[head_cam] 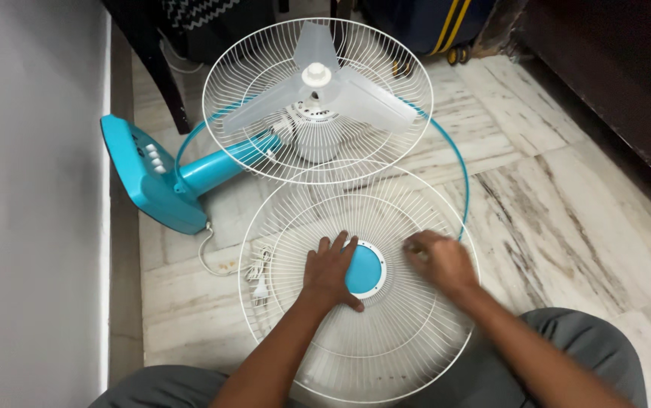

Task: The person disassembles a standing fan by removing the front grille, fan blades, and rear grille. They use a screwdriver to loosen screws and separate components, placing them on the floor.

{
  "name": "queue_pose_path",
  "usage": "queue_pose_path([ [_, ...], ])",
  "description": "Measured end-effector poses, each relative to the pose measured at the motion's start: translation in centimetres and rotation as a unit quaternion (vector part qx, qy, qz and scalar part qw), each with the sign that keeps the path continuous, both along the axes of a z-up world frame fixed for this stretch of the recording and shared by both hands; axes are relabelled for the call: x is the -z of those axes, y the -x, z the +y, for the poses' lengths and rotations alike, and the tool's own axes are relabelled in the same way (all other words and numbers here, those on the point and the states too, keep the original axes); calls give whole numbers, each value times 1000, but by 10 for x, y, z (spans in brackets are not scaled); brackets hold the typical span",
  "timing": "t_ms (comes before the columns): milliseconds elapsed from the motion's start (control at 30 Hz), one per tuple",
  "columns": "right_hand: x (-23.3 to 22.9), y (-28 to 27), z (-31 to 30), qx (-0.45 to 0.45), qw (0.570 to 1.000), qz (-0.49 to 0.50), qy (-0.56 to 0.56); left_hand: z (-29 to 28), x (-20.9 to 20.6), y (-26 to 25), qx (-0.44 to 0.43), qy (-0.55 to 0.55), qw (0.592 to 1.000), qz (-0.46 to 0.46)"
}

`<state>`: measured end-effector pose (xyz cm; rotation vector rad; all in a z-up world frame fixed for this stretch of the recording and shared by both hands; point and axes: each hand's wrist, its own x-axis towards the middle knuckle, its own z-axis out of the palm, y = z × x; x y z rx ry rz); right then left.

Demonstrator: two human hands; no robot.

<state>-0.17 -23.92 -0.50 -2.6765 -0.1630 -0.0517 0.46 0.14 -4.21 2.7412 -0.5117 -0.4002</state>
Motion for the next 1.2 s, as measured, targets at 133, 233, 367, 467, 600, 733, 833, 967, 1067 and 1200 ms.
queue_pose_path([
  [133,-15,-23,-76,31,997,-65,43,-1,-1,0,6,-10,1000,-7],
  [233,-14,-35,-134,145,983,21,108,0,-5,-1,5,-10,1000,4],
  [367,15,-46,-185,294,948,50,107,0,-11,-2,4,-10,1000,13],
  [467,46,-60,-196,338,939,57,33,2,-14,1,3,-11,1000,22],
  [600,71,-65,-201,358,932,51,19,-2,-16,-2,-4,-19,999,30],
  [733,72,-68,-199,369,928,41,-13,-2,-18,-1,0,-20,999,30],
  [833,68,-68,-195,371,928,37,-14,-5,-20,-1,1,-29,999,35],
  [967,62,-63,-192,375,926,7,-35,-9,-21,1,7,-48,998,42],
  [1067,57,-60,-190,386,920,-4,-66,-12,-21,5,22,-73,997,31],
  [1200,52,-54,-174,344,935,-36,-76,-14,-18,17,77,-65,995,-28],
])
